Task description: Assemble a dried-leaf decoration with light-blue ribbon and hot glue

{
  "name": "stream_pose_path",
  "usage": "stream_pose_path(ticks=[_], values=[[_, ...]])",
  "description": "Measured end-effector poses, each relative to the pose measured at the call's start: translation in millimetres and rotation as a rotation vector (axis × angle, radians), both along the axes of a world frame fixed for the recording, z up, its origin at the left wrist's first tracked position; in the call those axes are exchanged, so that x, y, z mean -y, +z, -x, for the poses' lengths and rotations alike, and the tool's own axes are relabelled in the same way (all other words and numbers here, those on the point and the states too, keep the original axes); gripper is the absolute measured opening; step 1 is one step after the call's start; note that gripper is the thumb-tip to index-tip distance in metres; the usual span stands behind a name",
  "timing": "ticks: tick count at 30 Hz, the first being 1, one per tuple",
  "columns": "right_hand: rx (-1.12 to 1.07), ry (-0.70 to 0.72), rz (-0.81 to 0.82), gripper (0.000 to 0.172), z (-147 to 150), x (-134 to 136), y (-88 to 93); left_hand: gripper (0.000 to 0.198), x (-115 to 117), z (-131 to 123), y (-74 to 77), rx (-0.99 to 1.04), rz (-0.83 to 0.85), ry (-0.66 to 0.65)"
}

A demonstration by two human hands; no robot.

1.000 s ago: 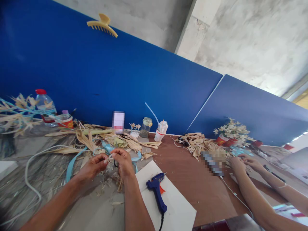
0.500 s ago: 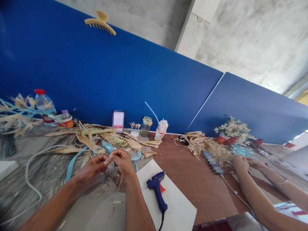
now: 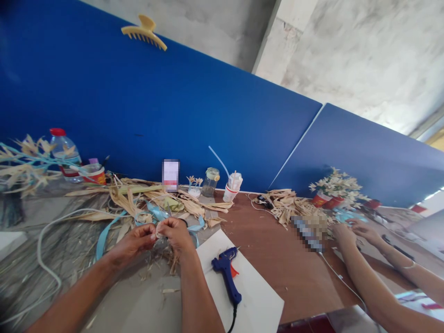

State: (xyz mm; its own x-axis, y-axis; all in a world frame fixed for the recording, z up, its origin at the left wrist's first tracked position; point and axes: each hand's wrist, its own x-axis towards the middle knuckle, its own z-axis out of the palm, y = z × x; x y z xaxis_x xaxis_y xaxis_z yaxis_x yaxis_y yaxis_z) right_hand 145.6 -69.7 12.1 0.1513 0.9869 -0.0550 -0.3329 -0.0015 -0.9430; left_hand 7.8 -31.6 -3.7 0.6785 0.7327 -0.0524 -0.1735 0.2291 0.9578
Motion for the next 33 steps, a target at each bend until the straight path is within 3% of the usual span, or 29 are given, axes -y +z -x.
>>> stream_pose_path(ticks=[3, 6, 10, 12, 17, 21, 27, 33], values=[[0.013, -0.015, 0.015, 0.012, 1, -1, -1.7, 0.033, 0, -1, -1.3, -0.004, -0.02, 0.01], [-0.13, -0.034, 0.026, 0.02, -1, -5, -5.0, 0.032, -1, -1, -0.7, 0.0, -0.017, 0.053], [-0.171, -0.321, -0.177, 0.022, -10, -8, -4.6, 0.035, -6, -3, -0.8, -0.006, -0.058, 0.173], [-0.004, -0.421, -0.299, 0.023, -12, -5, -0.3, 0.036, -9, -4, -1.2, -0.038, -0.122, 0.248], [0.645, -0.394, -0.48, 0.013, -2, 7, 9.1, 0.034, -11, -6, 0.4, -0.126, -0.3, 0.389], [0.974, -0.468, -0.572, 0.009, 8, 10, 3.2, 0.029, -9, -6, 1.7, -0.143, -0.382, 0.417], [1.247, -0.475, -0.697, 0.015, 14, 14, -2.9, 0.022, -13, -7, -4.6, -0.125, -0.361, 0.486], [1.273, -0.472, -0.691, 0.016, 22, 17, -3.7, 0.022, -13, -5, -3.7, -0.065, -0.319, 0.488]])
